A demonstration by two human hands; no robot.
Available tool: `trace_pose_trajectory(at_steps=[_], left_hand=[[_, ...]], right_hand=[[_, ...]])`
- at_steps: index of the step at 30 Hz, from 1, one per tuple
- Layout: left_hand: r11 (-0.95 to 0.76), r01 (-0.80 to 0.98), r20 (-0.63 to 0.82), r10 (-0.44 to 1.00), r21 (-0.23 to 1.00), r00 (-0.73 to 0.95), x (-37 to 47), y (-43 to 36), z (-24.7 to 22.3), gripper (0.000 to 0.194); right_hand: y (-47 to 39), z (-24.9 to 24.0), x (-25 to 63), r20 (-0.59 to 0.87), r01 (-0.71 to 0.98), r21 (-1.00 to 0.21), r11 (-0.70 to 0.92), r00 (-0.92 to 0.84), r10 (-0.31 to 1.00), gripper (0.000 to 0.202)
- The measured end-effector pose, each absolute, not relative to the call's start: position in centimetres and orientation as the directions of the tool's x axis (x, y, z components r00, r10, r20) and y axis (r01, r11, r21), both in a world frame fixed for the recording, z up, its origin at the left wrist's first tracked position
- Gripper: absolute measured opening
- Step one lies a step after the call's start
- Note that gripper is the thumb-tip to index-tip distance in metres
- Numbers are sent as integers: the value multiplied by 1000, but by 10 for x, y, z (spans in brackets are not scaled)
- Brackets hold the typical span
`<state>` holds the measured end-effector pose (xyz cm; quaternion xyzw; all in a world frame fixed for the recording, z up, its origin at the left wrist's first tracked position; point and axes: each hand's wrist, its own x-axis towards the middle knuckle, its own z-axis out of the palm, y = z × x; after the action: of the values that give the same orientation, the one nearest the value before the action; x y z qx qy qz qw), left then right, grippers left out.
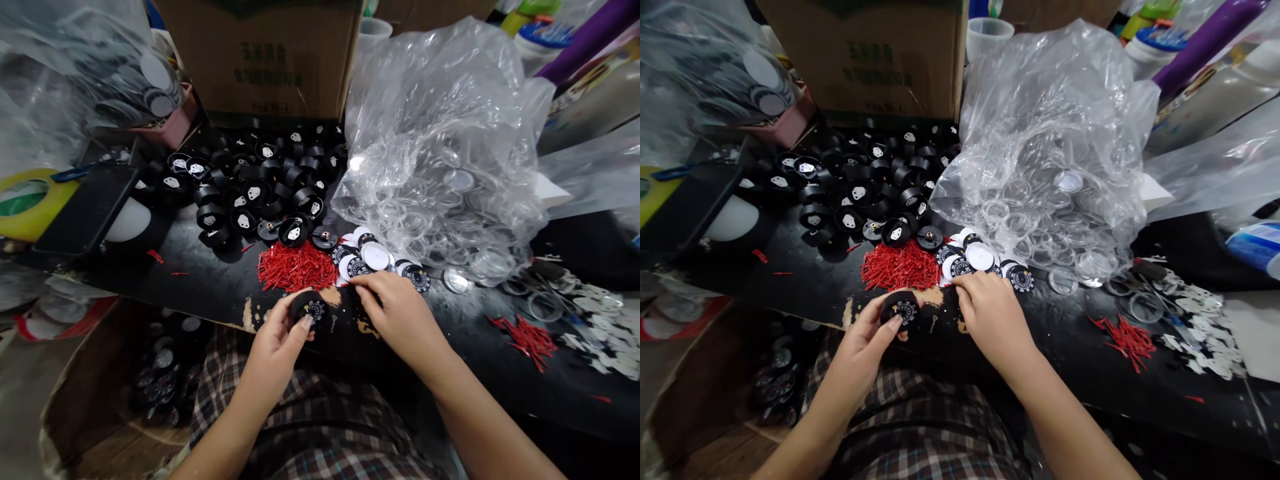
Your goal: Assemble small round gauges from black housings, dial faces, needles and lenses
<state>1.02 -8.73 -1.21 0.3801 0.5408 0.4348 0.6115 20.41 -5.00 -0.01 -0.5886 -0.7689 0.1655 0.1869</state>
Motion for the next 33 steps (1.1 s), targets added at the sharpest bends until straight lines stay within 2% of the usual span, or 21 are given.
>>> trace_pose_trajectory(at_steps=[4, 6, 8, 12, 15, 17, 20, 23, 26, 28, 31, 33], left_hand=[[384, -371, -404, 914, 845, 27, 14, -86, -10, 19], [398, -474, -436, 899, 785, 32, 16, -87, -8, 16], [406, -562, -465, 884, 721, 43, 18, -88, -5, 16], [481, -718, -532, 827, 503, 181, 23, -86, -1, 16], [516, -777, -562, 785, 360, 261, 26, -84, 0, 13], [479, -794, -561, 799, 374, 218, 27, -82, 0, 14], [391, -769, -498, 860, 506, 110, 28, -84, -1, 16], [309, -713, -411, 911, 630, 32, 30, -89, -1, 19], [276, -683, -361, 932, 676, 19, 30, -93, -1, 19], [264, -680, -336, 942, 684, 28, 28, -92, 0, 23], [242, -639, -336, 942, 730, -26, 27, -87, -2, 36], [265, -569, -348, 937, 778, -41, 28, -84, -5, 39]], right_hand=[[-36, -2, 198, 62, 919, -196, 341, -336, 940, 15], [-34, -2, 194, 56, 916, -180, 360, -356, 933, 14], [-37, 0, 190, 70, 883, -287, 371, -367, 928, 12], [-49, 4, 182, 142, 660, -668, 344, -341, 929, 10], [-57, 6, 179, 186, 509, -794, 333, -318, 930, 8], [-60, 8, 179, 206, 499, -796, 342, -308, 929, 8], [-62, 12, 180, 192, 563, -757, 331, -292, 937, 7], [-64, 15, 178, 160, 678, -660, 323, -293, 943, 3], [-65, 18, 175, 162, 756, -566, 330, -290, 943, 9], [-66, 21, 174, 178, 739, -585, 334, -285, 942, 11], [-67, 26, 173, 194, 607, -716, 346, -303, 933, 11], [-68, 28, 172, 184, 555, -755, 349, -332, 925, 11]])
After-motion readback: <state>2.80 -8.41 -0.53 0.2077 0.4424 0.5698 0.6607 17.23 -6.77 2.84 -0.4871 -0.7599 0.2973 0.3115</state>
